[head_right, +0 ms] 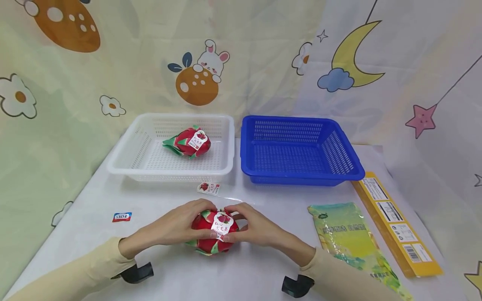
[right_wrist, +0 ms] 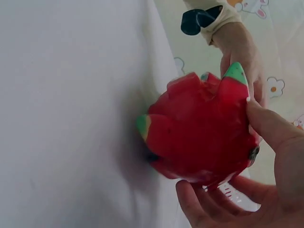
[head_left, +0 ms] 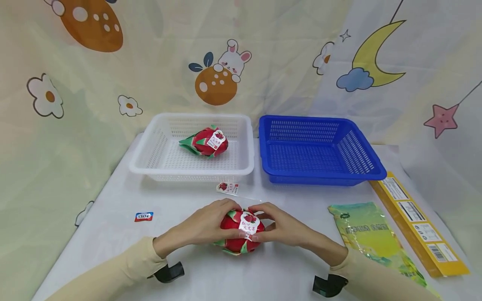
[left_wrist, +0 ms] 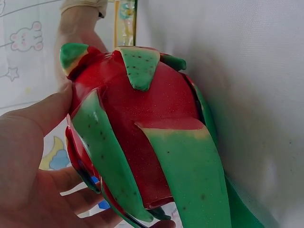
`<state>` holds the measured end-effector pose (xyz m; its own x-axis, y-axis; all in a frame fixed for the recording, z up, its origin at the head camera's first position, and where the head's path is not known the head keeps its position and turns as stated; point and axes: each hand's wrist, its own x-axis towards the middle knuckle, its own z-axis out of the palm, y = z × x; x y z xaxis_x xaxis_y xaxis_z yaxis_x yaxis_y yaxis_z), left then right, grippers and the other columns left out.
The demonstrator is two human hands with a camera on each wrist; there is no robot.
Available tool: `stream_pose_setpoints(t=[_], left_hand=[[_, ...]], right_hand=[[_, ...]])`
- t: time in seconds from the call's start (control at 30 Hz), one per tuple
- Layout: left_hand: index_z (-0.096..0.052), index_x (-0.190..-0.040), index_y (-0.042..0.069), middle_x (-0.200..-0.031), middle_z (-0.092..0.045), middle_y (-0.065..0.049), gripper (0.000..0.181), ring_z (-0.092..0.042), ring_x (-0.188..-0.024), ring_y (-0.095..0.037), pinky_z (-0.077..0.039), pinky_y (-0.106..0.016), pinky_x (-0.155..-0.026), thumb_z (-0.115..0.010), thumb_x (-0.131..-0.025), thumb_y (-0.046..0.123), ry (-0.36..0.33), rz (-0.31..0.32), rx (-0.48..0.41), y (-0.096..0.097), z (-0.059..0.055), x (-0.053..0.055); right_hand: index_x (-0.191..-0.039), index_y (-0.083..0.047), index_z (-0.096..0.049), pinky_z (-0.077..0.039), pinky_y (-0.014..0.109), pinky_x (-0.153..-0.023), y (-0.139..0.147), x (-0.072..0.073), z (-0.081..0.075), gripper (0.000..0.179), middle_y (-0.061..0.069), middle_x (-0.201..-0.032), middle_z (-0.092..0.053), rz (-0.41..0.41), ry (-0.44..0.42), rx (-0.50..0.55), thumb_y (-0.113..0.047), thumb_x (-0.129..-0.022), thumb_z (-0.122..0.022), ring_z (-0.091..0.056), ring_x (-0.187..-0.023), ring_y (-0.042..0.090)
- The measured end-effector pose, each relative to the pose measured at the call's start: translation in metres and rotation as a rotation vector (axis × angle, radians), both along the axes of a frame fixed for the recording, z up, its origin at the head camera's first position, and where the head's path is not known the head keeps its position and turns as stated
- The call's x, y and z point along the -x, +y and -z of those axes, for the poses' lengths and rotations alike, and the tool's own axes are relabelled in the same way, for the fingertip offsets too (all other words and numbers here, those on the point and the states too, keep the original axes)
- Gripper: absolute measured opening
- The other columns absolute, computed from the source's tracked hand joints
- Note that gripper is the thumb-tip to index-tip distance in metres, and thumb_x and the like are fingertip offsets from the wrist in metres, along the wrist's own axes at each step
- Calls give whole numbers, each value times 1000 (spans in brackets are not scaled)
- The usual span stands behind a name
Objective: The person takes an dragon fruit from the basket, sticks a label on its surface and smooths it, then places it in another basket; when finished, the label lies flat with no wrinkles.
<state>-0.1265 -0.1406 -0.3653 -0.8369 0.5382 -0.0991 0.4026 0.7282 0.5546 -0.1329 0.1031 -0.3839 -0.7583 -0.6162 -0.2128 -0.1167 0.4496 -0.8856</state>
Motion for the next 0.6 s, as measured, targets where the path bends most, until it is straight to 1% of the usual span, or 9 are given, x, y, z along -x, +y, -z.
stream_pose_setpoints(t=[0.07, 0.2, 0.37, 0.5, 0.57, 0.6], left_hand=[[-57, -123, 21, -122, -59, 2, 60, -55, -109, -14, -58, -33, -79, -72, -77, 57, -6, 0, 1, 0, 0, 0], [-57, -124, 20, -122, -59, 1, 60, -55, -109, -15, -59, -33, -77, -73, -77, 56, -21, 9, -9, 0, 0, 1], [-54, -127, 22, -125, -57, 2, 58, -53, -110, -13, -56, -31, -82, -71, -81, 53, -34, 53, -2, -3, -1, 2], [-52, -130, 21, -127, -54, 2, 56, -51, -112, -11, -54, -28, -84, -69, -84, 47, -70, 103, -9, -6, -3, 4], [-51, -133, 17, -129, -54, 1, 58, -51, -116, -14, -54, -32, -87, -69, -84, 44, -92, 126, -29, -11, -7, 7], [-51, -134, 16, -130, -54, 0, 59, -51, -117, -16, -54, -35, -90, -69, -85, 43, -91, 128, -42, -14, -9, 9]], right_hand=[[-142, -15, -43, -54, 28, -90, 2, 1, 2, 69, 9, -142, -43, -20, -6, 17, -31, -84, -76, -46, -132, 36], [-143, -17, -43, -53, 26, -90, 4, 3, 4, 69, 9, -143, -42, -49, -8, 36, -31, -84, -76, -45, -133, 36], [-143, -16, -42, -52, 29, -91, 7, 5, 6, 69, 10, -143, -41, -73, -13, 55, -27, -84, -76, -44, -132, 36], [-143, -16, -42, -52, 31, -91, 7, 6, 6, 69, 10, -143, -41, -79, -14, 62, -28, -84, -75, -44, -132, 37], [-143, -17, -42, -52, 31, -91, 7, 6, 6, 69, 10, -144, -41, -77, -14, 62, -29, -84, -75, -44, -132, 36], [-143, -17, -42, -52, 31, -91, 8, 6, 7, 69, 10, -144, -41, -76, -15, 62, -29, -84, -75, -44, -132, 36]])
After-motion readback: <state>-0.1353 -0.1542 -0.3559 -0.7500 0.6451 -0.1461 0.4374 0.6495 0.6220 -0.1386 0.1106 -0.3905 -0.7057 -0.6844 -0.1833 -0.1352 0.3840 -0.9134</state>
